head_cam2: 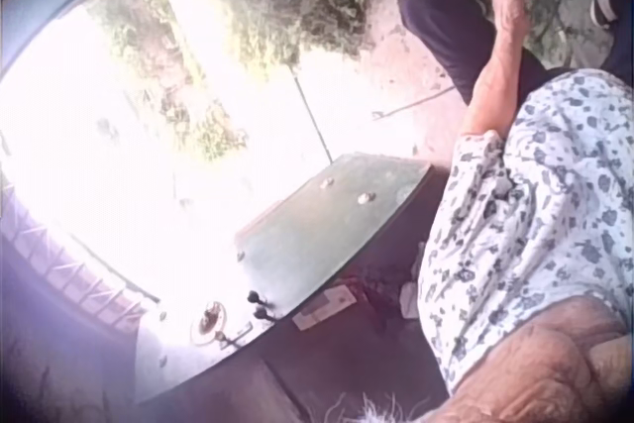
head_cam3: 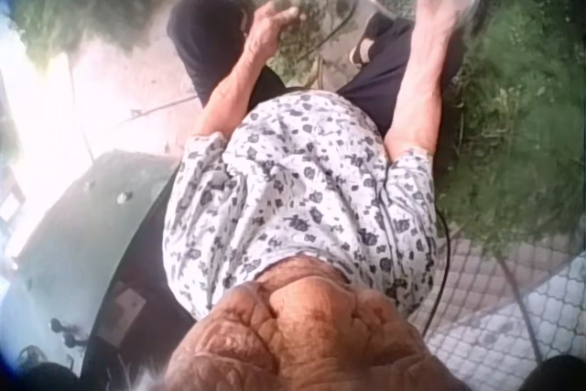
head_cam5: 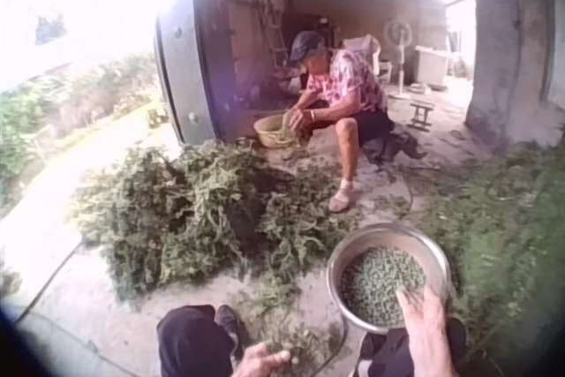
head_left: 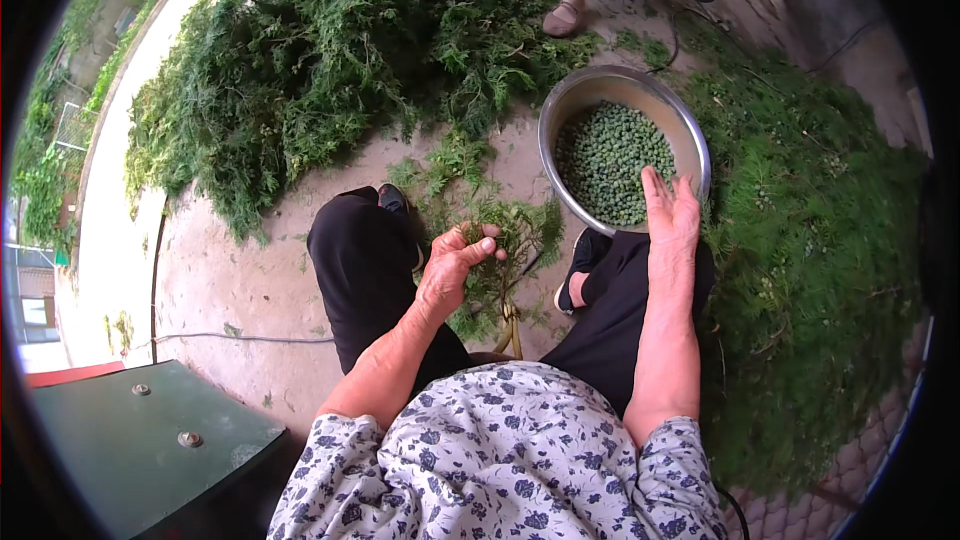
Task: Picking small green buds from branches and collecting them in a bowl.
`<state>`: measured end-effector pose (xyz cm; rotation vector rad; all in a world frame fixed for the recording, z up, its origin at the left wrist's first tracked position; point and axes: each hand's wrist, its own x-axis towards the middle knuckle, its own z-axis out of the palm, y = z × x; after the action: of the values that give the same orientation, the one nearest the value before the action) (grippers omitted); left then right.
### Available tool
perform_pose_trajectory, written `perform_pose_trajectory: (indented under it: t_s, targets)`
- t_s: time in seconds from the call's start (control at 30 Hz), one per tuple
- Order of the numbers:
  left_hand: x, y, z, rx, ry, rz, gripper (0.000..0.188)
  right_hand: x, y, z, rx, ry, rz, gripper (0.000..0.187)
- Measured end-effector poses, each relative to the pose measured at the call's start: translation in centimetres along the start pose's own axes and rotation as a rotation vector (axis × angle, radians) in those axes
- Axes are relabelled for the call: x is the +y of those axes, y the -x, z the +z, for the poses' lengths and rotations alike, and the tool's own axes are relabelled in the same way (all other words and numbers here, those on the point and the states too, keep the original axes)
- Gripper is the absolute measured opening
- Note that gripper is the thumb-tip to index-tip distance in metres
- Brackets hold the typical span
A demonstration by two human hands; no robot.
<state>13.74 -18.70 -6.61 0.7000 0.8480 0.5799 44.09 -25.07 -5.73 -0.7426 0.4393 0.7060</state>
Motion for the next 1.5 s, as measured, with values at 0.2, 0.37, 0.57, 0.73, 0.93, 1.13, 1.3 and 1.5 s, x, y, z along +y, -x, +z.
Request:
perform_pose_trajectory:
  t_s: [0.2, 0.37, 0.57, 0.73, 0.93, 1.13, 1.3, 1.5]
  targets:
    - [0.4, 0.5, 0.3, -0.140, -0.205, 0.080, 0.014, 5.9, 6.0, 0.8, -0.876, 1.189, -0.328, 0.020]
    - [0.4, 0.6, 0.5, -0.184, -0.268, 0.074, 0.016, 8.3, 7.7, 0.7, -1.308, 1.493, -0.541, 0.031]
    - [0.1, 0.1, 0.0, 0.049, -0.422, 0.070, 0.020, 9.1, 9.2, 0.0, -1.142, 1.440, -0.288, 0.031]
    - [0.5, 0.3, 0.8, 0.003, -0.333, -0.010, 0.024, 9.5, 9.9, -0.5, -1.117, 1.385, -0.318, 0.025]
    - [-0.1, 0.4, 0.6, 0.002, -0.404, 0.078, 0.021, 9.6, 10.1, -0.6, -1.106, 1.393, -0.365, 0.015]
    - [-0.2, 0.4, 0.4, -0.001, -0.363, 0.064, 0.015, 9.8, 10.3, -0.8, -1.029, 1.406, -0.226, 0.010]
    - [0.2, 0.7, 0.8, 0.016, -0.364, 0.026, 0.013, 10.6, 8.6, -2.7, -0.859, 0.917, 0.311, 0.009]
    - [0.6, 0.8, 0.9, 0.048, -0.334, 0.085, 0.014, 9.9, 9.3, -1.6, -0.820, 0.746, 0.365, 0.010]
